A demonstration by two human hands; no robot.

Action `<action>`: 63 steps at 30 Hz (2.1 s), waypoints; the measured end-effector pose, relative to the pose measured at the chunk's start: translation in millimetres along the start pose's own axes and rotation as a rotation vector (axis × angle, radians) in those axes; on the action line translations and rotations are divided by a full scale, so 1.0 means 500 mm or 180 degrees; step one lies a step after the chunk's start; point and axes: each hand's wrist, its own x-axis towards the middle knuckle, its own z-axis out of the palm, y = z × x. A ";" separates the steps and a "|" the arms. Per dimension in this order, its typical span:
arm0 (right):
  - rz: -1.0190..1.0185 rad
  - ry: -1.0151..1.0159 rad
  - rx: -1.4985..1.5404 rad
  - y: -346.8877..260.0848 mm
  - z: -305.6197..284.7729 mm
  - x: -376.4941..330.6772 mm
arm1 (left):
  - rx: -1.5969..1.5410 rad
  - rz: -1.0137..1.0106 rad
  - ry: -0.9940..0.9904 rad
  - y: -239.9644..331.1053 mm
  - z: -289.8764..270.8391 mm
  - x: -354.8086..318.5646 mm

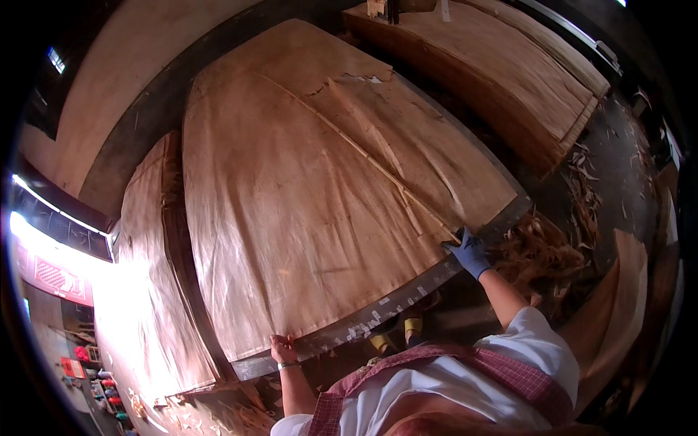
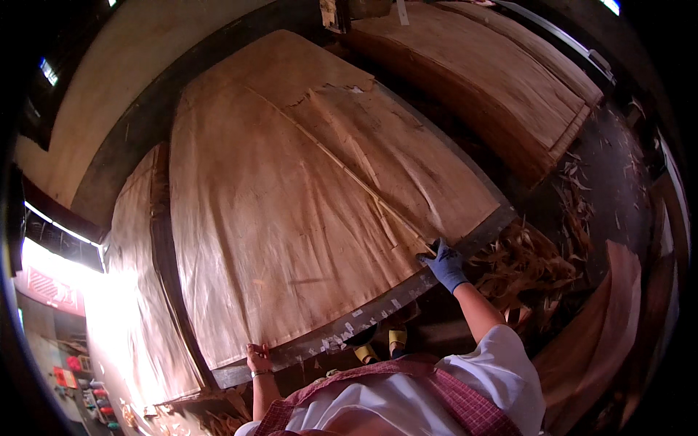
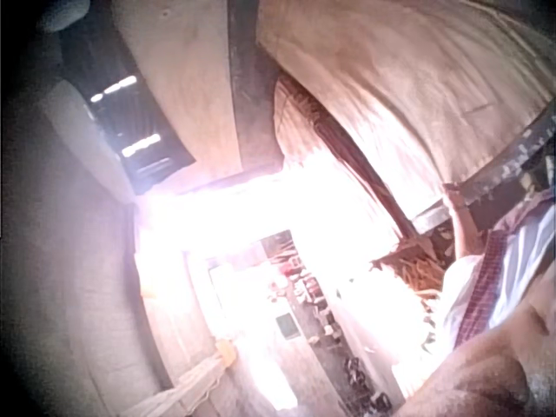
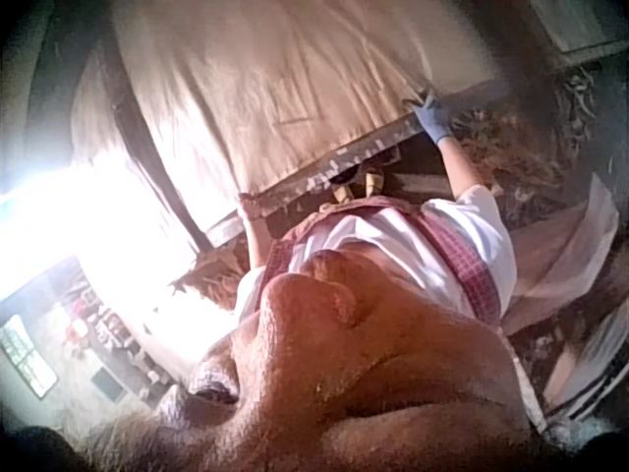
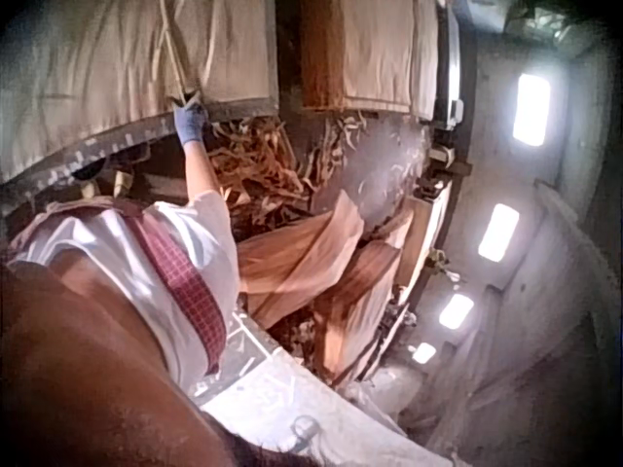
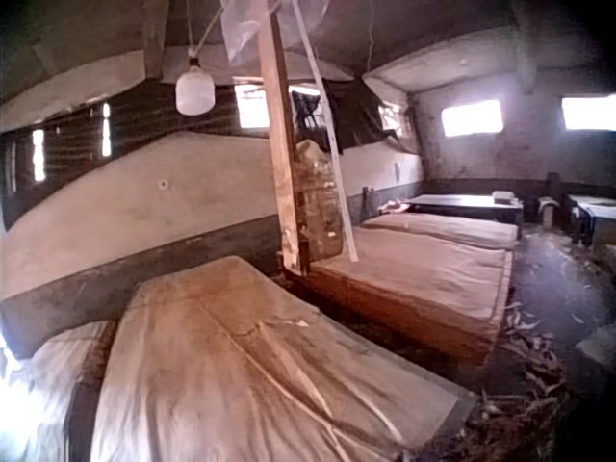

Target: The person, wearing gloves, peels thin sheets of wood veneer from a stack, places them on a metal surface, and uses a blade to trim the edges and cut them to size.

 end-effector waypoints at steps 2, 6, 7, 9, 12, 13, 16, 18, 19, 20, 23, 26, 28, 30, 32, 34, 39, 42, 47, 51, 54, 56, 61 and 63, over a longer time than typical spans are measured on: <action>-0.0020 0.0040 0.0066 0.013 0.010 0.013 | -0.0102 -0.0127 -0.0124 0.004 0.004 0.004; -0.0321 0.0336 -0.0391 0.029 0.007 0.128 | -0.0191 -0.0261 -0.0401 -0.003 0.082 0.024; -0.0230 0.0471 -0.0857 0.079 -0.023 0.174 | -0.0187 -0.0391 -0.0527 -0.027 0.150 0.020; -0.0098 0.0234 -0.0795 0.041 -0.039 0.203 | -0.0118 -0.0383 -0.0718 -0.023 0.112 0.020; -0.0113 -0.0125 -0.0284 0.002 -0.035 0.144 | -0.0222 -0.0186 -0.0705 -0.009 0.014 0.021; -0.0244 0.0268 -0.0480 0.025 -0.032 0.123 | -0.0299 -0.0231 -0.0472 -0.025 0.035 0.026; -0.0012 0.0018 -0.0858 0.031 -0.040 0.060 | -0.0255 -0.0383 0.0248 -0.023 0.054 -0.026; -0.0185 0.0205 -0.1064 0.050 -0.024 0.046 | -0.0212 -0.0297 0.0154 -0.024 0.056 -0.022; -0.0068 0.0198 -0.0859 0.060 -0.012 0.052 | -0.0207 -0.0217 0.0113 -0.023 0.039 -0.008; 0.0037 0.0193 -0.0617 0.068 0.000 0.061 | -0.0293 -0.0168 -0.0544 -0.018 -0.008 0.021; -0.0011 0.0316 -0.0216 0.078 -0.037 0.075 | -0.0170 -0.0398 -0.0191 -0.016 0.007 -0.007; -0.0087 0.0382 0.0017 0.063 -0.075 0.088 | -0.0099 -0.0393 -0.0527 -0.008 -0.003 -0.005; 0.0011 0.0114 0.0136 0.025 -0.066 0.061 | -0.0066 -0.0370 -0.0328 -0.001 0.002 -0.018; 0.0036 0.0086 0.0534 0.036 -0.047 0.029 | -0.0060 -0.0394 -0.0048 -0.014 0.023 -0.026; -0.0006 -0.0028 0.0280 -0.013 -0.007 -0.008 | -0.0066 -0.0338 -0.0268 -0.006 0.002 -0.014; -0.0094 -0.0209 0.0002 -0.057 0.018 -0.037 | -0.0201 -0.0372 -0.0215 -0.013 -0.009 -0.020; -0.0160 0.0267 -0.0465 -0.076 0.073 -0.030 | -0.0312 -0.0372 0.0531 0.017 -0.021 0.006; -0.0264 -0.0047 -0.0486 -0.106 0.051 -0.039 | 0.0012 0.0155 0.0313 0.011 -0.044 -0.007; -0.0182 -0.0246 -0.0536 -0.118 0.030 -0.052 | -0.0155 0.0021 0.0529 -0.011 -0.034 -0.040; -0.0416 -0.0206 -0.0195 -0.079 0.073 -0.016 | -0.0373 0.0142 0.0347 -0.012 -0.035 -0.006; -0.0613 0.0180 -0.0587 -0.078 0.092 0.032 | -0.0442 0.0144 0.0393 0.006 0.019 0.028; -0.0417 -0.0184 -0.0398 -0.092 0.080 0.056 | -0.0353 -0.0106 0.0849 0.022 0.039 0.035; -0.0170 -0.0097 0.0060 -0.099 0.049 0.023 | -0.0047 0.0217 0.0450 0.031 0.034 0.018; -0.0385 0.0114 -0.0112 -0.068 0.061 0.016 | -0.0039 0.0206 0.0378 0.020 0.050 0.020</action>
